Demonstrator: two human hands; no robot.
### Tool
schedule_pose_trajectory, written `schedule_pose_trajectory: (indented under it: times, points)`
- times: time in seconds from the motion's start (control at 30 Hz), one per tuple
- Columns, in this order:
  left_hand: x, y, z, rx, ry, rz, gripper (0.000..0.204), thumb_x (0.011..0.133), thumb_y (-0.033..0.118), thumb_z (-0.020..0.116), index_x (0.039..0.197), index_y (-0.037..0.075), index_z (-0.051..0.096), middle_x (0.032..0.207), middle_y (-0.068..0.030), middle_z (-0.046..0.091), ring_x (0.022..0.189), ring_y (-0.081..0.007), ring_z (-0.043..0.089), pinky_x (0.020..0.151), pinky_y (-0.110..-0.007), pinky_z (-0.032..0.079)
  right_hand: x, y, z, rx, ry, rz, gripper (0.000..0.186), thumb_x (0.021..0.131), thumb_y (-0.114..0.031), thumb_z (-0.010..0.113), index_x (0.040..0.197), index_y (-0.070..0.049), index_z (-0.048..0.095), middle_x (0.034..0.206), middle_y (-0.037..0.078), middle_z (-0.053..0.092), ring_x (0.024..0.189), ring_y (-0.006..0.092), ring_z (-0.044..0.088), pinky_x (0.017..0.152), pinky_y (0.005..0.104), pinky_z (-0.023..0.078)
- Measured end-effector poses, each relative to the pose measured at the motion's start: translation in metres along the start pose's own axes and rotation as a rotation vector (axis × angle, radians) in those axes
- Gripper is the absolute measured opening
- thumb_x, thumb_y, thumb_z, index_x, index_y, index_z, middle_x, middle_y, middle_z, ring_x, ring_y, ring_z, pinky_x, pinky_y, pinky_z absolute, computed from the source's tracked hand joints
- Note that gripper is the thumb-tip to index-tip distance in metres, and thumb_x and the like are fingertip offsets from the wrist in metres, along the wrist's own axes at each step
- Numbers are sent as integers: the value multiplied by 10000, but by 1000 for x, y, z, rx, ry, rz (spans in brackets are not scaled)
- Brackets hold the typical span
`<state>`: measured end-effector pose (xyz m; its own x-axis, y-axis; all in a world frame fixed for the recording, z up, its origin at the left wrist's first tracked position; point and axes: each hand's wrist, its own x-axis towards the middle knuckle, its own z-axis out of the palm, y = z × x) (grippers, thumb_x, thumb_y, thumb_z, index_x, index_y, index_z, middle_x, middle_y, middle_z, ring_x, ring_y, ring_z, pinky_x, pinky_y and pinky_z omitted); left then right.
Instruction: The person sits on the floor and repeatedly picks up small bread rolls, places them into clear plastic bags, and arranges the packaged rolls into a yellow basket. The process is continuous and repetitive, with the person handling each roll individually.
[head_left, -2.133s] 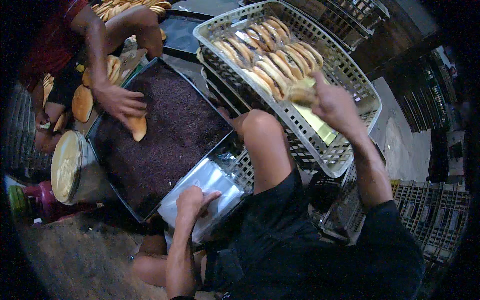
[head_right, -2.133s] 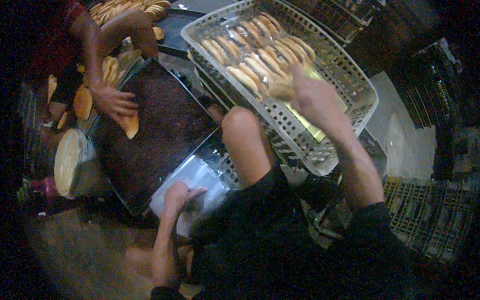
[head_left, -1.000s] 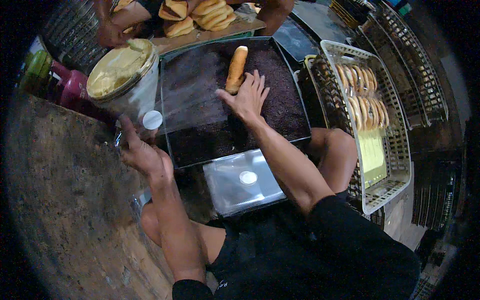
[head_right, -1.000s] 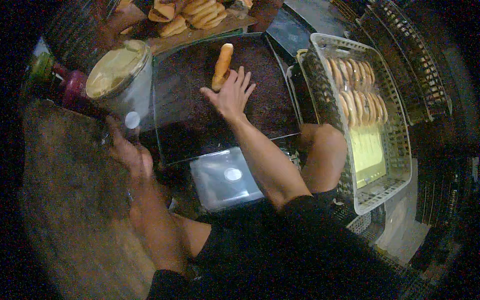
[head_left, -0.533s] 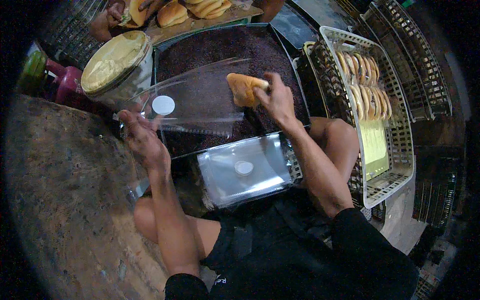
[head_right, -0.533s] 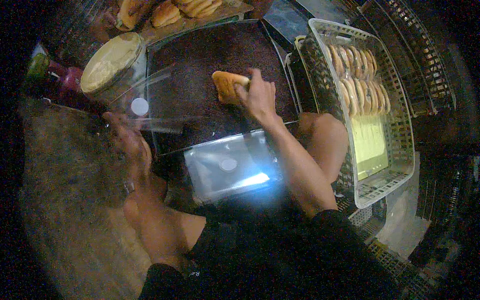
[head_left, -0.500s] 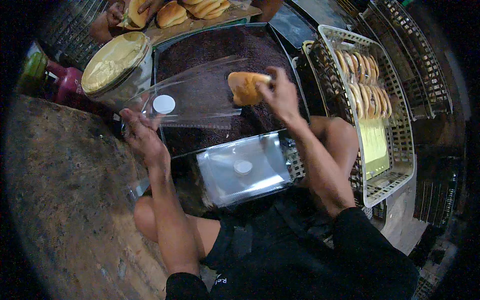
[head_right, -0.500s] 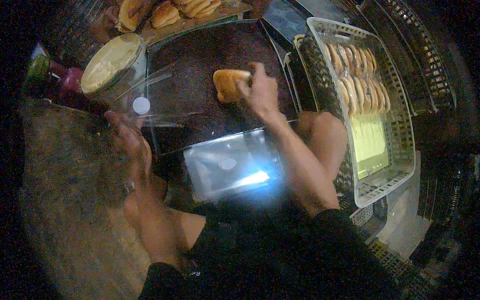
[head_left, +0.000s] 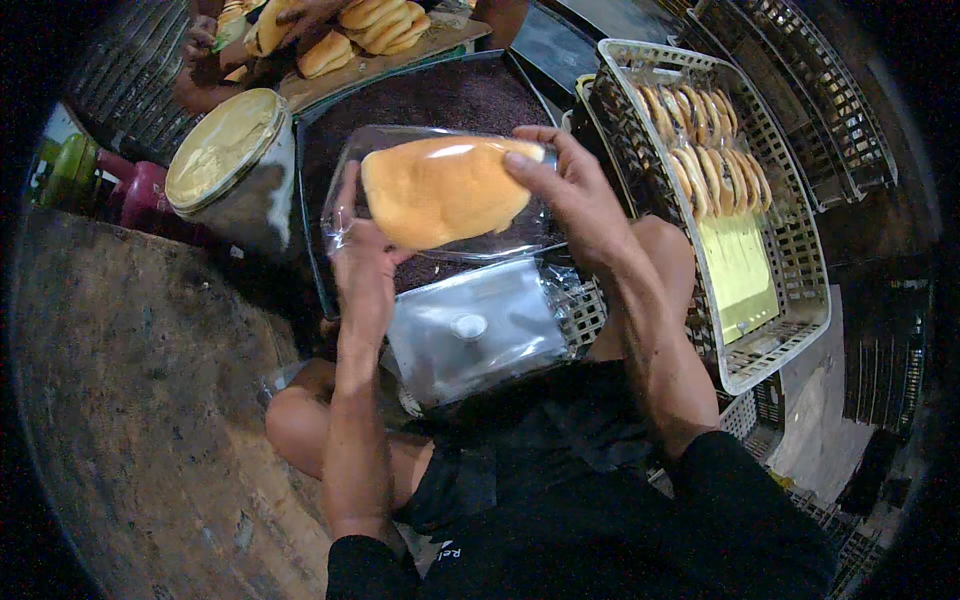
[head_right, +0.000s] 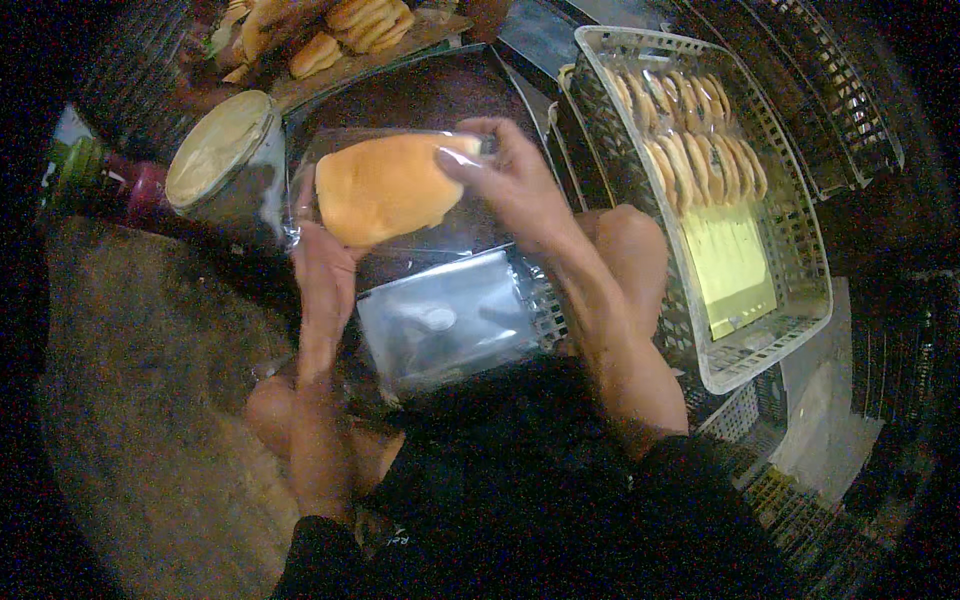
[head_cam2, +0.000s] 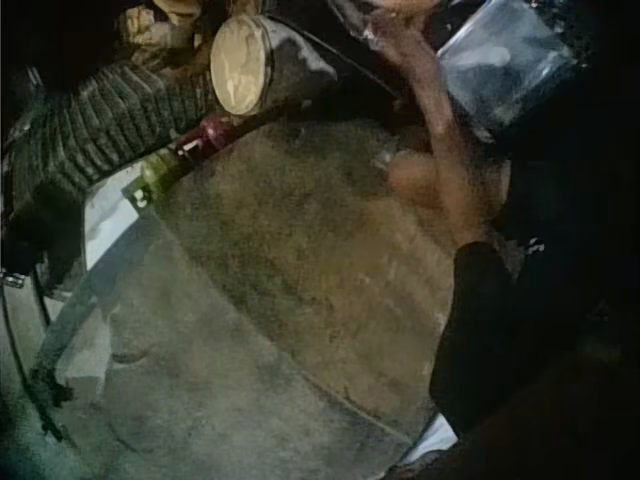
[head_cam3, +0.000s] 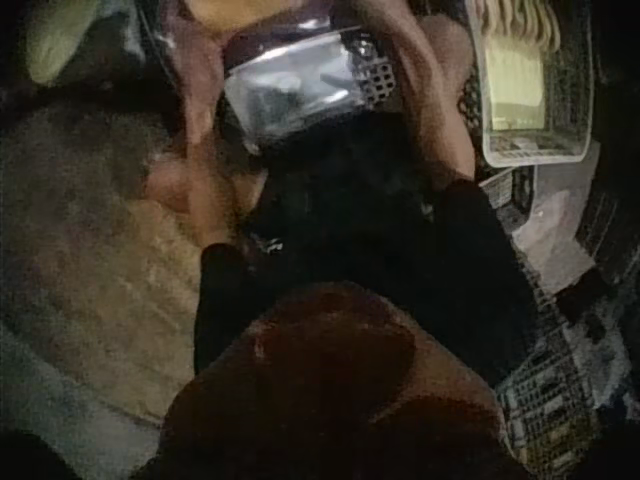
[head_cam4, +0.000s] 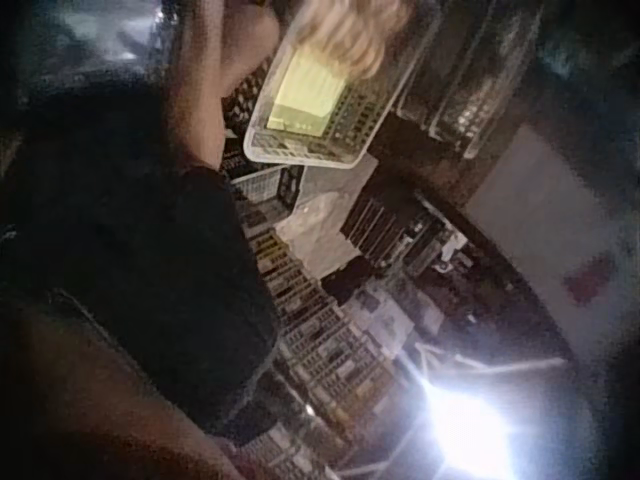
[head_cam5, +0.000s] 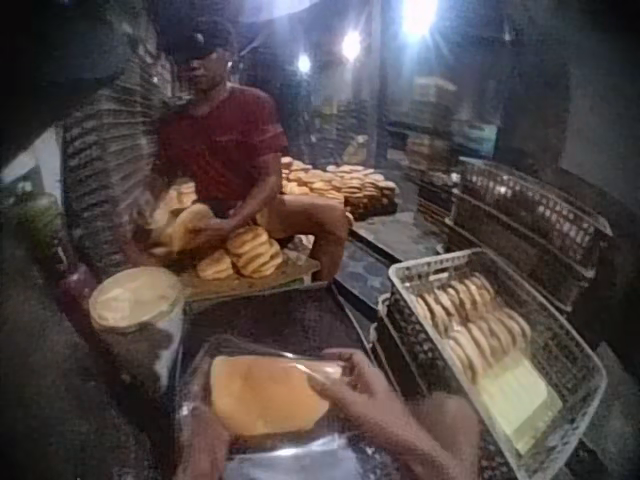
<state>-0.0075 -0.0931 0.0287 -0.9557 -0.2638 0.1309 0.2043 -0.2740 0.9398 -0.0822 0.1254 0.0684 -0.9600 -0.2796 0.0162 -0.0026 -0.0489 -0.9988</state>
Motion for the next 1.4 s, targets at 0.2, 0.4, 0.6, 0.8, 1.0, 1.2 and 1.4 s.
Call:
schedule_pose_trajectory:
  times: [0.2, 0.4, 0.6, 0.8, 1.0, 1.2, 1.4]
  points:
    - [6, -2, -5, -496, 192, -185, 604, 942, 407, 621, 1419, 88, 432, 1380, -104, 535, 1244, -260, 532, 999, -428, 478, -27, -6, 48, -411, 134, -640, 449, 797, -192, 756, 1182, -63, 565, 1247, 171, 567, 1234, 372, 492, 1033, 467, 405]
    - [16, -14, 15, 73, 132, -215, 690, 938, 506, 591, 1451, 98, 375, 1325, -162, 557, 1171, -264, 575, 1014, -428, 449, -25, -45, 45, -1006, 148, -726, 562, 747, -151, 756, 1251, -103, 511, 1217, 181, 598, 1206, 370, 532, 992, 481, 443]
    - [15, -28, 52, 318, -627, -531, 584, 894, 550, 609, 1158, 31, 644, 1143, -129, 652, 918, -205, 664, 827, -379, 526, 44, -50, -131, -923, 273, -456, 637, 826, -107, 712, 1374, -61, 391, 979, 150, 689, 893, 238, 684, 778, 367, 547]
    - [-26, -81, 58, 1505, -1057, -613, 675, 785, 646, 683, 671, -20, 695, 643, -183, 661, 654, -365, 669, 623, -438, 513, 66, -76, -339, -879, 913, -86, 630, 999, -234, 547, 1519, -77, 226, 1286, 242, 578, 1073, 335, 632, 786, 381, 570]
    - [-19, -86, 43, 1205, -1074, -902, 582, 885, 514, 655, 686, -32, 678, 658, -172, 668, 600, -286, 672, 584, -399, 513, 137, 0, -394, -1482, 576, 106, 473, 976, -319, 559, 1335, -21, 480, 1192, 241, 592, 1054, 318, 624, 829, 429, 545]
    - [-22, -42, 53, 611, -434, -372, 282, 917, 159, 686, 747, -61, 637, 643, -91, 640, 571, -135, 603, 539, -300, 481, 47, -39, -86, -803, -589, -336, 325, 921, -248, 634, 1148, -21, 591, 1003, 198, 649, 917, 290, 657, 767, 418, 536]
    - [-4, -38, 33, -120, -210, -609, 503, 956, 501, 576, 1091, 18, 626, 970, -140, 699, 808, -238, 690, 697, -335, 541, -7, -28, -41, -234, -199, -353, 175, 935, -170, 631, 996, -7, 654, 915, 126, 693, 836, 189, 669, 728, 322, 547]
